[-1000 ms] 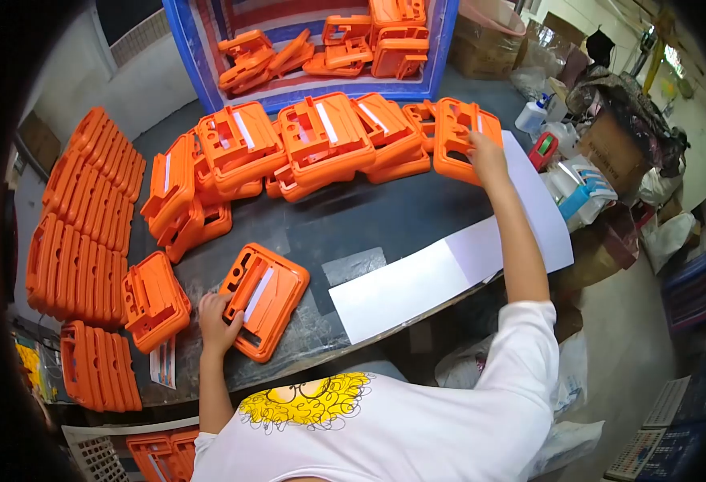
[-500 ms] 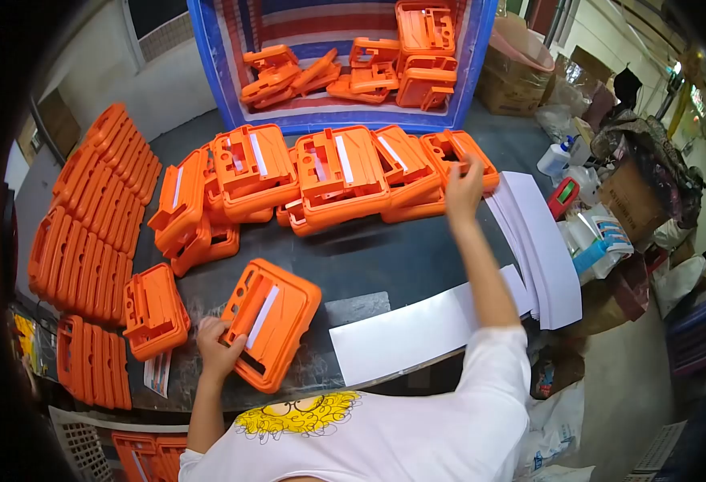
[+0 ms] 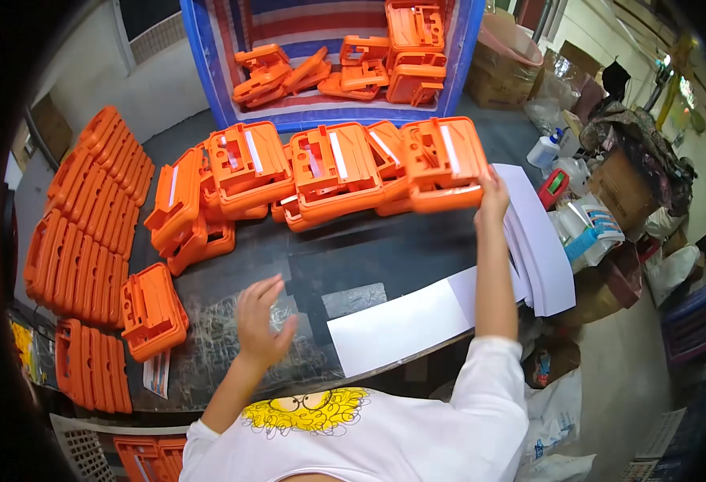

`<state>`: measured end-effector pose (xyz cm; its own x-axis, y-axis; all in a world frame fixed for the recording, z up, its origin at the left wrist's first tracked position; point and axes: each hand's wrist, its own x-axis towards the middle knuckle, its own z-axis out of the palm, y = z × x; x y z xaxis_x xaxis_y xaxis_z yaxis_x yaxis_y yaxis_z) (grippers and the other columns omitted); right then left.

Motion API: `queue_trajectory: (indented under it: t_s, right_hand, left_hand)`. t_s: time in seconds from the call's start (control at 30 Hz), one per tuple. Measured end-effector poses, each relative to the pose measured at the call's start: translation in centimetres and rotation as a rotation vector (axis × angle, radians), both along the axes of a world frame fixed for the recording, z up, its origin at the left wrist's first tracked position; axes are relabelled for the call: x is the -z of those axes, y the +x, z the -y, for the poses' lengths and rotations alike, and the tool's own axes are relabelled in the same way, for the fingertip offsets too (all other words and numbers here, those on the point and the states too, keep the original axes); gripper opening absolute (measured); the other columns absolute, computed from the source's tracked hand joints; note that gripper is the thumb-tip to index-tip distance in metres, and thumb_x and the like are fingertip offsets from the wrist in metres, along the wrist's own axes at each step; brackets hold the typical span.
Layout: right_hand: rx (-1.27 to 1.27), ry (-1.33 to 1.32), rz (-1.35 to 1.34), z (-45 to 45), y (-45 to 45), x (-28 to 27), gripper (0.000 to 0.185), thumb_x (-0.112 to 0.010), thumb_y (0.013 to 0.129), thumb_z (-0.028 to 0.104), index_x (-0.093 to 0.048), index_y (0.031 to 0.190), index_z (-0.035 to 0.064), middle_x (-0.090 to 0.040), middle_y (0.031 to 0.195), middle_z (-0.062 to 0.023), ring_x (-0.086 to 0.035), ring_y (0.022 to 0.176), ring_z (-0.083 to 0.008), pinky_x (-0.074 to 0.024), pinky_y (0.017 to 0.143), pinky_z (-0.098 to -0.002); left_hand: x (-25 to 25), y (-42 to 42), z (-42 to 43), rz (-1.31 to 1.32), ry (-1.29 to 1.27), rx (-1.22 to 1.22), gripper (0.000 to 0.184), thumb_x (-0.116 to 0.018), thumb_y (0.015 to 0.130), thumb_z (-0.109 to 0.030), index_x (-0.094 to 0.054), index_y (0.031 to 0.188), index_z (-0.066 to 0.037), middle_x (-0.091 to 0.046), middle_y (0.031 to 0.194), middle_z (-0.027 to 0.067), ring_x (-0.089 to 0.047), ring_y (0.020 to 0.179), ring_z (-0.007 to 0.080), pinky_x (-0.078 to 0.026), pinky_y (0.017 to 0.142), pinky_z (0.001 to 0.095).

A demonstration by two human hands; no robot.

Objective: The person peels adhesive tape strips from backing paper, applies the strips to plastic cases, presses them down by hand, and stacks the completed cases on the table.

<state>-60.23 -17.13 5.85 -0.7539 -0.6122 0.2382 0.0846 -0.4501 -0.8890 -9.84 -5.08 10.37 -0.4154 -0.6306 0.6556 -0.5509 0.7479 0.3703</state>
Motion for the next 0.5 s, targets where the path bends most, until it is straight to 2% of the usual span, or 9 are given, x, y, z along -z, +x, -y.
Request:
queue_trajectory:
  t_s: [0.07,0.13,0.27,0.3,0.33,0.37,0.4,0.43,0.5]
  right_hand:
    - [-0.095,0.101,0.066,4.9,-4.6,-0.9,0.043,-0.064,0.09,0.007,-0.055,0.131,-0.0014,-0.066,0.108,-0.0132,-0.067,0.086,-0.0213,-0.055,0.077,-0.0322]
    - [-0.309,0.117,0.18,9.8,-8.9,0.7,0.034,-0.065,0.09,0.011,-0.064,0.122,-0.0001,-0.07,0.106,-0.0127,-0.068,0.088,-0.0233,-0.0549,0.081,-0.0342]
    - [0.199,0.579,-0.926,13.6,-10.8,2.1,0.026,-0.069,0.087,0.026,-0.075,0.099,0.0034,-0.074,0.099,-0.0147,-0.069,0.098,-0.0257,-0.0519,0.089,-0.0372]
    - [0.283,0.53,-1.009,12.5,-8.8,0.3,0.028,-0.07,0.084,0.023,-0.074,0.1,0.0004,-0.072,0.102,-0.0192,-0.069,0.098,-0.0311,-0.0509,0.091,-0.0399]
    - [0.541,0.327,-0.992,12.7,-7.6,0.6,0.029,-0.067,0.081,0.017,-0.072,0.1,-0.0036,-0.071,0.1,-0.0229,-0.068,0.096,-0.0368,-0.0504,0.09,-0.0426]
    - [0.639,0.3,-0.878,12.3,-5.8,0.3,0.028,-0.062,0.081,0.014,-0.07,0.099,-0.0063,-0.07,0.098,-0.0249,-0.066,0.093,-0.0395,-0.0501,0.089,-0.0456]
    - [0.709,0.265,-0.861,12.1,-4.9,0.7,0.028,-0.06,0.083,0.015,-0.069,0.1,-0.0052,-0.068,0.099,-0.0237,-0.065,0.093,-0.0386,-0.0494,0.088,-0.0469]
    - [0.713,0.234,-0.818,9.9,-0.7,-0.3,0.027,-0.062,0.086,0.016,-0.066,0.104,-0.0036,-0.067,0.104,-0.0205,-0.064,0.094,-0.0343,-0.05,0.087,-0.0442]
    - [0.407,0.031,-0.778,6.2,5.0,0.3,0.023,-0.061,0.093,0.016,-0.063,0.108,-0.0011,-0.065,0.101,-0.0126,-0.062,0.091,-0.0242,-0.05,0.083,-0.0344]
  left_hand:
    - [2.1,2.9,-0.8,-0.041,0.075,-0.032,0.045,-0.07,0.075,-0.012,-0.061,0.119,-0.008,-0.062,0.12,0.0129,-0.057,0.112,0.0343,-0.041,0.099,0.0462]
    - [4.2,5.9,-2.3,0.032,0.135,-0.124,0.036,-0.069,0.075,-0.011,-0.064,0.11,-0.008,-0.064,0.114,0.0116,-0.058,0.109,0.033,-0.042,0.097,0.0468]
    - [5.9,12.2,-3.5,0.16,0.118,-0.313,0.031,-0.068,0.076,-0.012,-0.065,0.107,-0.008,-0.065,0.113,0.0118,-0.058,0.108,0.0338,-0.043,0.094,0.0474]
    - [6.5,14.2,-2.9,0.191,0.065,-0.4,0.031,-0.068,0.076,-0.012,-0.065,0.107,-0.008,-0.065,0.113,0.0125,-0.058,0.108,0.0345,-0.043,0.094,0.0474]
    - [5.9,16.1,-2.4,0.15,-0.01,-0.539,0.028,-0.066,0.079,-0.012,-0.065,0.106,-0.006,-0.064,0.112,0.0151,-0.058,0.108,0.0368,-0.043,0.094,0.0475]
    - [5.9,18.9,-1.1,0.182,-0.079,-0.76,0.029,-0.064,0.083,-0.014,-0.064,0.11,-0.004,-0.062,0.115,0.0176,-0.057,0.109,0.0386,-0.043,0.095,0.0477]
    - [5.3,22.2,0.5,0.151,-0.002,-0.948,0.036,-0.063,0.085,-0.016,-0.06,0.118,-0.002,-0.059,0.121,0.02,-0.054,0.112,0.0401,-0.042,0.097,0.0479]
    - [4.1,25.3,1.6,0.187,-0.152,-1.045,0.044,-0.064,0.086,-0.019,-0.056,0.125,-0.003,-0.057,0.125,0.0199,-0.052,0.116,0.0405,-0.042,0.098,0.0478]
    - [3.0,29.8,4.4,0.216,-0.201,-1.051,0.047,-0.063,0.086,-0.026,-0.056,0.126,-0.002,-0.057,0.126,0.0193,-0.052,0.117,0.039,-0.043,0.097,0.0485]
